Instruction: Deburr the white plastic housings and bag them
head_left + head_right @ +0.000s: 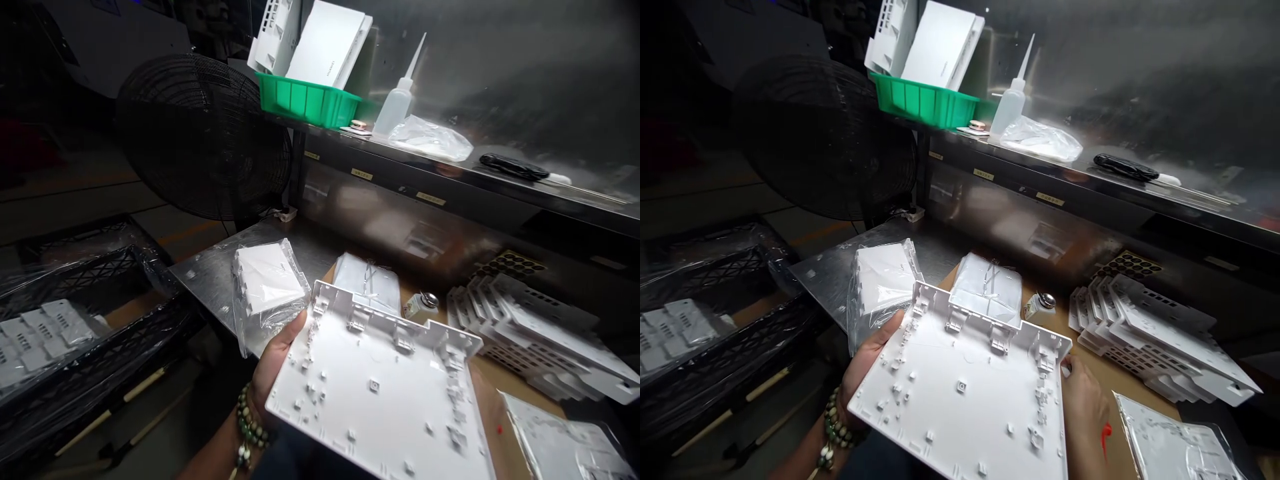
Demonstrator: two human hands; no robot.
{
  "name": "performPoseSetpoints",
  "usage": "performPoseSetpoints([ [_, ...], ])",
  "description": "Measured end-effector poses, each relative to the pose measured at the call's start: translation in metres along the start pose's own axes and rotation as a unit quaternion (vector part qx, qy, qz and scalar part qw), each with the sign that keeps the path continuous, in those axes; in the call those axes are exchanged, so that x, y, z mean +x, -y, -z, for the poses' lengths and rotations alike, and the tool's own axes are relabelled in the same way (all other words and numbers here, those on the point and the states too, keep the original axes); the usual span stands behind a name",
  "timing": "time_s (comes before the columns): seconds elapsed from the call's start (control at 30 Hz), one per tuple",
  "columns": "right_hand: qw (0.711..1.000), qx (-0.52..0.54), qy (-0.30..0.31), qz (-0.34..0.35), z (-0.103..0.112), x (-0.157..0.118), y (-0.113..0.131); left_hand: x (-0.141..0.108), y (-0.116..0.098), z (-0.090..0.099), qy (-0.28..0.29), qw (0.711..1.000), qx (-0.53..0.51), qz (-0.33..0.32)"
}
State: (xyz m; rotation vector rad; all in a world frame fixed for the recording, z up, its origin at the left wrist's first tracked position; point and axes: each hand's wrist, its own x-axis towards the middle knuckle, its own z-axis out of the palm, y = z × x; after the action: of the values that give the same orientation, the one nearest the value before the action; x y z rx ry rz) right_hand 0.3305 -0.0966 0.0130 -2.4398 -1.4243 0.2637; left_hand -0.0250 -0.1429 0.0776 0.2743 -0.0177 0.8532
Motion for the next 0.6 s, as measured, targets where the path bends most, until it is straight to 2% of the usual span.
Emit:
performPoseSetpoints([
  [0.13, 1.0, 0.019, -0.005, -0.009, 0.01, -0.008, -0.016, -0.003, -0.006, 0.003, 0.002, 1.0, 0.005, -0.002],
  [0.27, 0.997, 0.021, -0.035, -0.064, 0.016, -0.025, -0.064, -0.006, -0.009, 0.006, 0.012, 1.0, 0.004, -0.001],
  [0.33, 0.996, 0.018, -0.026, -0.083, 0.011, -0.036, -0.092, -0.007, -0.01, 0.007, 0.024, 1.0, 0.003, 0.011],
  [0.43, 0.993, 0.056, 0.029, -0.096, -0.004, -0.048, -0.121, -0.008, -0.011, 0.008, 0.035, 0.999, 0.0, 0.029],
  [0.5, 0.987, 0.09, 0.044, -0.123, -0.012, -0.052, -0.132, -0.01, -0.012, 0.009, 0.031, 0.999, 0.0, 0.032],
  [0.6, 0.978, 0.125, 0.024, -0.166, -0.015, -0.053, -0.141, -0.013, -0.014, 0.011, 0.032, 0.999, 0.01, 0.026],
])
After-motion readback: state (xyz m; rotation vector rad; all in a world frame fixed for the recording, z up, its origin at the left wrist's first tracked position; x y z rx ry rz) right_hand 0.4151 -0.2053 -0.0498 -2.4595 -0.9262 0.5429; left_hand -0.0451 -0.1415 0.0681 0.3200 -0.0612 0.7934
